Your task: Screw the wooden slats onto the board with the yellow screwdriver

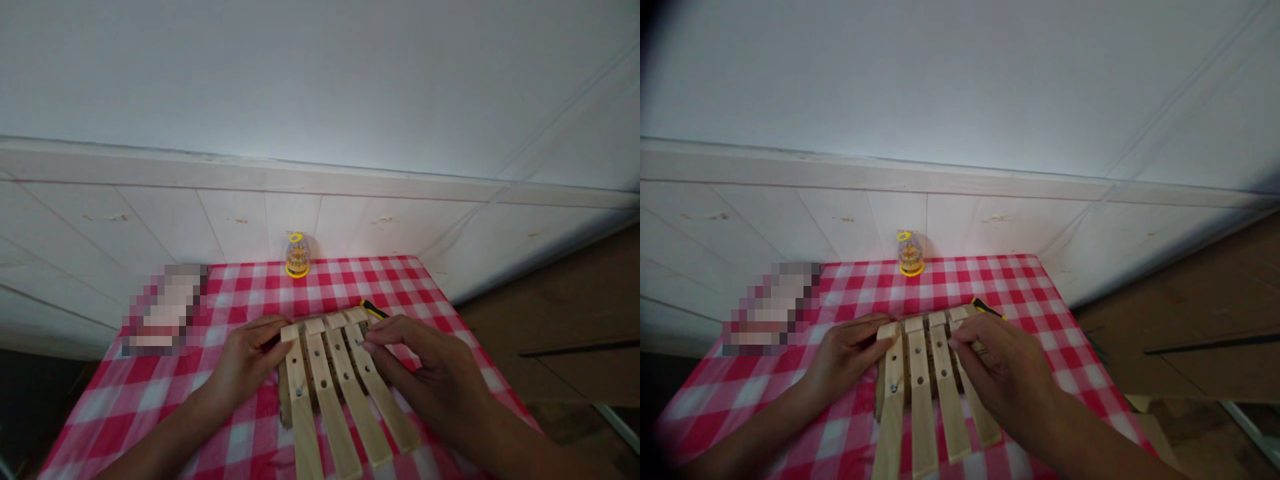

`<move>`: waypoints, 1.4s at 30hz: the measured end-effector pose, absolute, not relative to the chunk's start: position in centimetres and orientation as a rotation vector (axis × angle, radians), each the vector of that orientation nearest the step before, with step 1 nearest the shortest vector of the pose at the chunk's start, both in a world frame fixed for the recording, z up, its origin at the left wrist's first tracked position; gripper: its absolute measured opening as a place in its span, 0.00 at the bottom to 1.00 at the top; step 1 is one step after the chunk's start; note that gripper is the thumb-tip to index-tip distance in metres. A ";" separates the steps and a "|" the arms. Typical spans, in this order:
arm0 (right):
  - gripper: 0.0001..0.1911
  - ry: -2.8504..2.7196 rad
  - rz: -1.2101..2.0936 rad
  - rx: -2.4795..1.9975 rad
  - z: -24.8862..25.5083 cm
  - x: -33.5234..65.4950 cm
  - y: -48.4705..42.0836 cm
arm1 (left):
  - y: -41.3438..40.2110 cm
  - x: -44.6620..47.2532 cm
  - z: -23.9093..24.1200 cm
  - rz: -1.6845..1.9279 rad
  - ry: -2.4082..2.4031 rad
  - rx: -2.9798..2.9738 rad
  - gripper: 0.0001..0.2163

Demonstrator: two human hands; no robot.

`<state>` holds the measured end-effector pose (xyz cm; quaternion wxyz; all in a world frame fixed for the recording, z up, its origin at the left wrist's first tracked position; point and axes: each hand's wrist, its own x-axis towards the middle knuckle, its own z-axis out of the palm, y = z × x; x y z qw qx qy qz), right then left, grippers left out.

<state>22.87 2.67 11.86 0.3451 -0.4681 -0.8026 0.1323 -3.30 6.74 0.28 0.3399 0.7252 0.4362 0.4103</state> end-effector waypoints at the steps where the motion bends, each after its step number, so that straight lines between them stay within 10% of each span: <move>1: 0.08 -2.073 0.347 -1.216 11.8 23.0 2.5 | 6.8 -3.3 0.3 1.075 1.140 1.892 0.07; 42: 0.09 -2.072 0.375 -1.176 11.3 21.5 3.6 | 6.8 -3.2 0.2 1.046 1.106 1.884 0.07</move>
